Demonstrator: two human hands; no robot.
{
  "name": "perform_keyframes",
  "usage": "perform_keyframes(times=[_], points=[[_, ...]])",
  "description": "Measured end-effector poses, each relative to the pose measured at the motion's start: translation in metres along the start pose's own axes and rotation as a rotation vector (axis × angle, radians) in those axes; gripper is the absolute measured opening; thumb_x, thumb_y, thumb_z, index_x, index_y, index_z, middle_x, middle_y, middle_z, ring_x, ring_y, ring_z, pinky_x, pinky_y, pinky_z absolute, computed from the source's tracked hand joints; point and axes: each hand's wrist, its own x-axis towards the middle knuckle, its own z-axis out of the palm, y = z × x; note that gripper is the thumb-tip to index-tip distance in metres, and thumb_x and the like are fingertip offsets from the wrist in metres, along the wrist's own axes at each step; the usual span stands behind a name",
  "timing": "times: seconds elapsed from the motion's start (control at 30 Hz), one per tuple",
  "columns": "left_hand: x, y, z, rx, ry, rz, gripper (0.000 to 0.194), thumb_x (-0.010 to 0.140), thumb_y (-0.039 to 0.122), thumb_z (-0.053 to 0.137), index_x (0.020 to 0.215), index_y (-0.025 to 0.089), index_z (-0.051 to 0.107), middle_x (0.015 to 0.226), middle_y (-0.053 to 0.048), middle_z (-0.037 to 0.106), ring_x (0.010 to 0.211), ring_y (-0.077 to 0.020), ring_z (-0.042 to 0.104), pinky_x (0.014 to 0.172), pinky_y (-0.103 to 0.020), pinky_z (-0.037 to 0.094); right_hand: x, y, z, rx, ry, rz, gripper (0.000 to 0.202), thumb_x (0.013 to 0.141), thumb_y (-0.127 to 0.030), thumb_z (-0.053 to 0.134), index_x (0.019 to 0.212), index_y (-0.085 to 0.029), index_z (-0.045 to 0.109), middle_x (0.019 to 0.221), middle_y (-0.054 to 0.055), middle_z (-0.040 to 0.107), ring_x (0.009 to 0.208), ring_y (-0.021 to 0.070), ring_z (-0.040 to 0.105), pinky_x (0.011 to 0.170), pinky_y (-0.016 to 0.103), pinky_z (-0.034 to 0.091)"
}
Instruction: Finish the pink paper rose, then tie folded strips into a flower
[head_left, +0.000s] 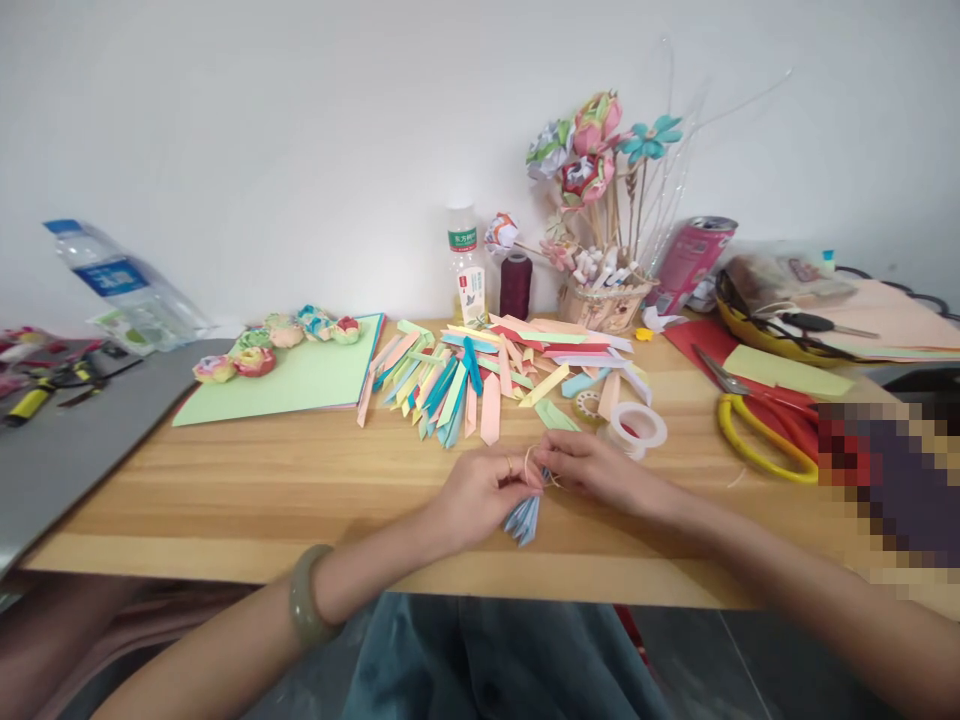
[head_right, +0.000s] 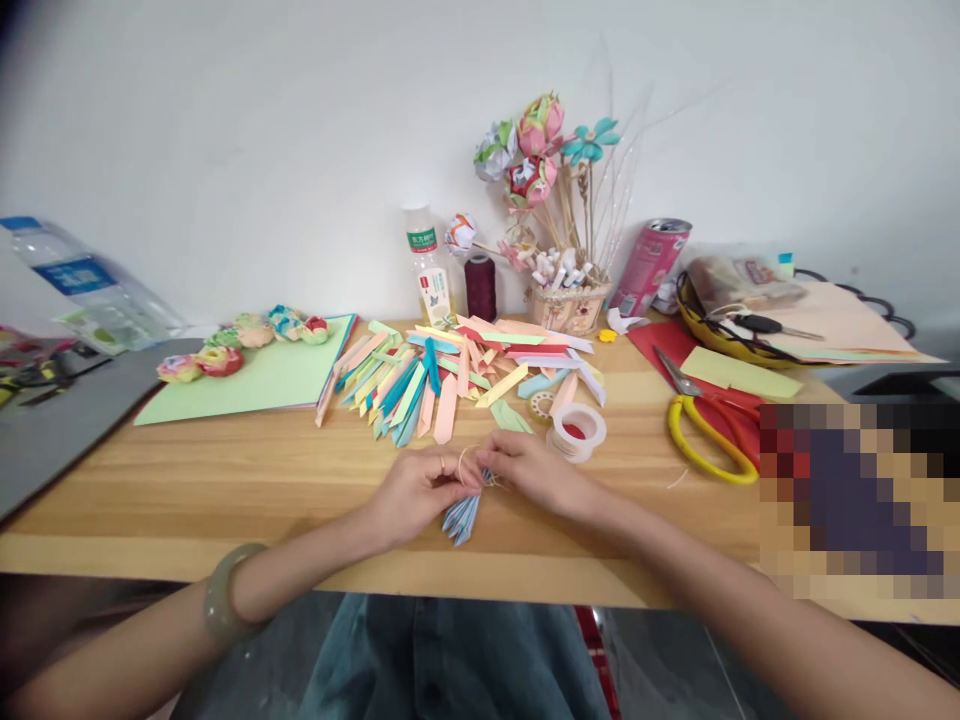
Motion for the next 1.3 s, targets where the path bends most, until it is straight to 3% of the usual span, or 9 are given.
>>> perform_keyframes(times=[0.1, 0.2, 0.3, 0.4, 0.5, 0.6, 0.97, 1.17, 1.3], points=[[0.001, -0.003, 0.002, 0.005, -0.029, -0.050, 0.010, 0.072, 0.015, 0.055, 0.069, 0.016, 0.065, 0.078, -0.004, 0.066, 0.073, -0.0137, 0.060, 0.070, -0.025, 0.045, 0.005, -0.001, -0.009, 0.200, 0.109, 0.043, 0.023, 0.077, -0.040, 0.048, 0.069, -0.018, 0.045, 0.046, -0.008, 0.038, 0.040, 0.0079, 0.036, 0.043, 0.022, 0.030], [0.001, -0.005, 0.004, -0.016, -0.009, -0.128, 0.009, 0.069, 0.014, 0.056, 0.067, 0.016, 0.064, 0.075, -0.003, 0.066, 0.071, -0.0138, 0.060, 0.068, -0.024, 0.045, 0.001, -0.015, -0.019, 0.261, 0.351, -0.061, 0.019, 0.079, -0.037, 0.046, 0.087, -0.019, 0.046, 0.076, 0.001, 0.056, 0.072, 0.0137, 0.056, 0.065, 0.028, 0.044], [0.002, -0.005, 0.004, -0.097, -0.013, -0.182, 0.005, 0.068, 0.016, 0.058, 0.065, 0.015, 0.063, 0.073, -0.003, 0.066, 0.070, -0.0138, 0.059, 0.067, -0.024, 0.045, -0.013, -0.032, -0.025, -0.043, 0.562, -0.206, 0.026, 0.080, -0.034, 0.046, 0.103, -0.021, 0.047, 0.114, 0.008, 0.050, 0.107, 0.0207, 0.047, 0.087, 0.036, 0.039], [0.003, -0.005, 0.003, -0.166, -0.010, -0.203, 0.004, 0.067, 0.017, 0.060, 0.064, 0.015, 0.062, 0.072, -0.003, 0.065, 0.070, -0.0136, 0.058, 0.068, -0.025, 0.045, -0.031, -0.034, -0.023, -0.402, 0.693, -0.349, 0.017, 0.080, -0.028, 0.048, 0.096, -0.022, 0.052, 0.110, 0.009, 0.052, 0.105, 0.0237, 0.047, 0.085, 0.038, 0.038], [0.003, -0.004, 0.003, -0.191, -0.004, -0.210, 0.003, 0.067, 0.016, 0.060, 0.064, 0.015, 0.060, 0.072, -0.002, 0.064, 0.070, -0.0131, 0.057, 0.069, -0.026, 0.045, -0.041, -0.023, -0.010, -0.521, 0.308, -0.222, 0.010, 0.079, -0.022, 0.047, 0.085, -0.021, 0.055, 0.080, 0.006, 0.059, 0.067, 0.0177, 0.054, 0.062, 0.032, 0.042], [0.003, -0.004, 0.003, -0.199, 0.010, -0.187, 0.004, 0.067, 0.016, 0.060, 0.063, 0.015, 0.058, 0.069, -0.001, 0.062, 0.068, -0.0125, 0.055, 0.068, -0.026, 0.044, -0.041, -0.007, 0.005, -0.485, 0.146, -0.187, 0.022, 0.077, -0.012, 0.043, 0.095, -0.020, 0.053, 0.090, 0.006, 0.058, 0.065, 0.0150, 0.053, 0.061, 0.030, 0.042], [0.004, -0.007, 0.002, -0.282, 0.030, -0.124, 0.009, 0.069, 0.013, 0.058, 0.063, 0.015, 0.052, 0.071, -0.001, 0.059, 0.071, -0.0118, 0.054, 0.069, -0.025, 0.043, -0.024, -0.006, 0.012, -0.515, 0.087, -0.170, 0.016, 0.084, -0.024, 0.042, 0.074, -0.018, 0.053, 0.078, 0.004, 0.055, 0.071, 0.0161, 0.050, 0.062, 0.028, 0.037], [0.005, -0.007, 0.001, -0.298, 0.044, -0.165, 0.008, 0.067, 0.013, 0.060, 0.062, 0.015, 0.054, 0.070, -0.002, 0.061, 0.069, -0.0117, 0.055, 0.068, -0.025, 0.044, -0.029, -0.015, 0.002, -0.307, -0.046, -0.106, 0.026, 0.086, -0.037, 0.039, 0.071, -0.018, 0.049, 0.065, -0.001, 0.048, 0.062, 0.0138, 0.045, 0.059, 0.027, 0.036], [0.006, -0.006, 0.002, -0.308, 0.084, -0.193, 0.009, 0.064, 0.015, 0.063, 0.060, 0.015, 0.055, 0.062, 0.001, 0.058, 0.062, -0.0101, 0.052, 0.064, -0.023, 0.042, -0.032, -0.021, 0.002, -0.014, 0.012, -0.145, 0.031, 0.086, -0.042, 0.037, 0.067, -0.018, 0.046, 0.089, 0.004, 0.053, 0.083, 0.0170, 0.048, 0.075, 0.031, 0.036]])
